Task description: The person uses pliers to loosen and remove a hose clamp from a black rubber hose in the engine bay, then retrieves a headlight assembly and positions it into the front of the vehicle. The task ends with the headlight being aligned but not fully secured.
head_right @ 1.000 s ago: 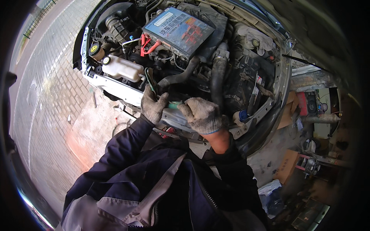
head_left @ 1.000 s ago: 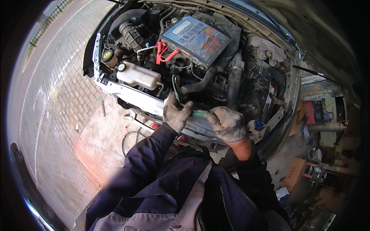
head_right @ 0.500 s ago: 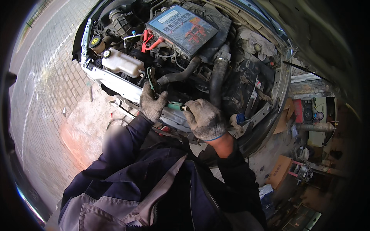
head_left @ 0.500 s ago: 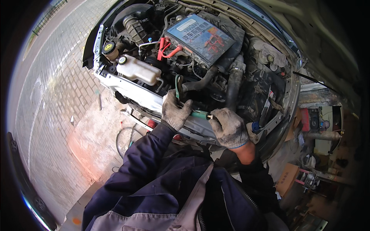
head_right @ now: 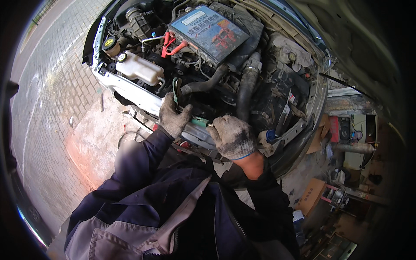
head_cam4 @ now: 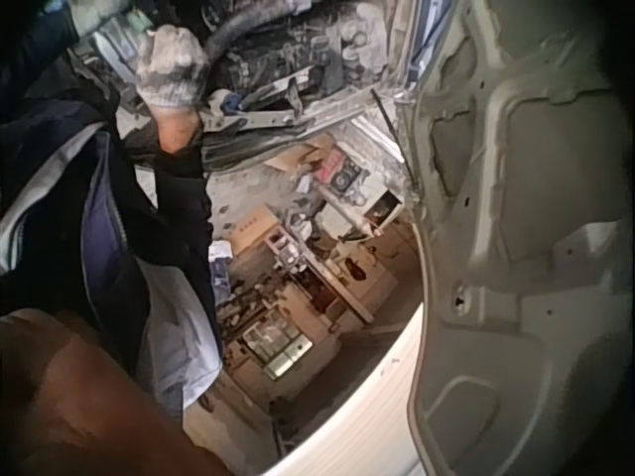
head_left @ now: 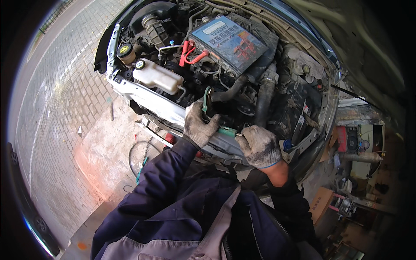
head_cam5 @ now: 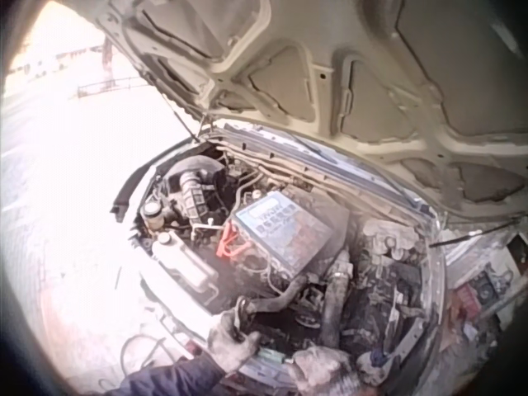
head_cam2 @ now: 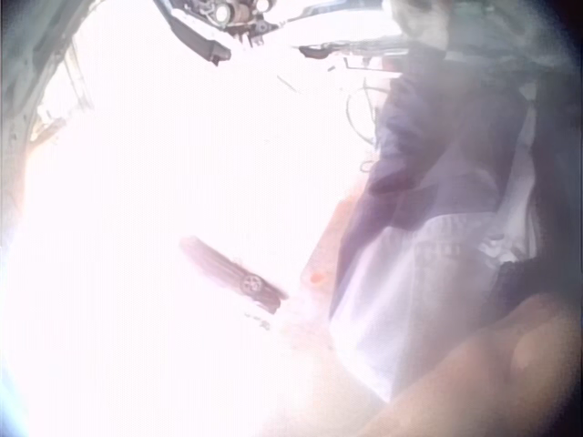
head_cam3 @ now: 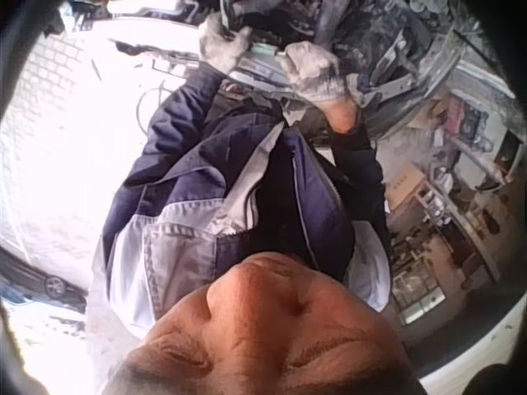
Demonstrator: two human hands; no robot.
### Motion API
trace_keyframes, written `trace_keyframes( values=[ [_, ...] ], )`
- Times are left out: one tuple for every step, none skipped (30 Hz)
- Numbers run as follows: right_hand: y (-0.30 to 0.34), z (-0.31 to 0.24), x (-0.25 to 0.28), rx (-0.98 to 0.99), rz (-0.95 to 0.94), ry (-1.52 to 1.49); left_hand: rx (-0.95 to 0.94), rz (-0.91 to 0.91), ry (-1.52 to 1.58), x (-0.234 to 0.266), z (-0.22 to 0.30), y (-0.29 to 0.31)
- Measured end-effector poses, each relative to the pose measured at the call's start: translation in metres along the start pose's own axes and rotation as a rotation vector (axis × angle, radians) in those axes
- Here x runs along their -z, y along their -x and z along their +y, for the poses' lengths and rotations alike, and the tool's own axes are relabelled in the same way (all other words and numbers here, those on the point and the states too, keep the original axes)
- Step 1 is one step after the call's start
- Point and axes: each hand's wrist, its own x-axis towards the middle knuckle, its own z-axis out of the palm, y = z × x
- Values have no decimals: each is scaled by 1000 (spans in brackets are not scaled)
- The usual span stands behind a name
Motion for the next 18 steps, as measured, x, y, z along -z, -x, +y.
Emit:
trace_keyframes(
  values=[
    [1,0,-2,-50,-31,-13,6,-6,-18,0,-1,0],
    [3,-1,-4,-84,-53,-35,31,-17,-47,0,-3,0],
    [6,-2,-5,-138,-82,-67,-12,-18,-60,0,-4,0],
    [8,-2,-6,-218,-122,-94,-37,-19,-81,0,-5,0],
    [9,-1,-5,-210,-151,-49,-63,-19,-101,0,-6,0],
    [10,0,-5,-122,-53,-80,-43,-12,-63,0,-7,0],
    [11,0,-4,-77,28,-114,-22,-6,-25,0,-7,0],
    [11,1,-4,-31,108,-147,-1,0,12,-1,-8,0],
    [11,1,-4,-21,75,-143,-20,11,16,-1,-8,0],
    [10,1,-4,-4,40,-89,-39,21,21,-1,-8,-1],
    [8,1,-5,14,8,-46,-65,40,20,-1,-9,-1],
    [6,1,-7,9,-13,-12,-73,36,24,-1,-9,-1],
    [6,-2,-8,-30,-51,-9,-88,43,22,-1,-9,-1],
    [6,-5,-10,-18,-5,-34,-103,53,18,-1,-10,0],
    [7,-8,-10,-43,37,-64,-57,38,24,0,-10,0],
    [8,-9,-10,-69,60,-99,-9,21,33,0,-10,1],
    [8,-8,-10,-70,57,-91,38,4,42,1,-11,1],
    [9,-8,-10,-61,58,-77,24,4,33,1,-11,1]
  ],
)
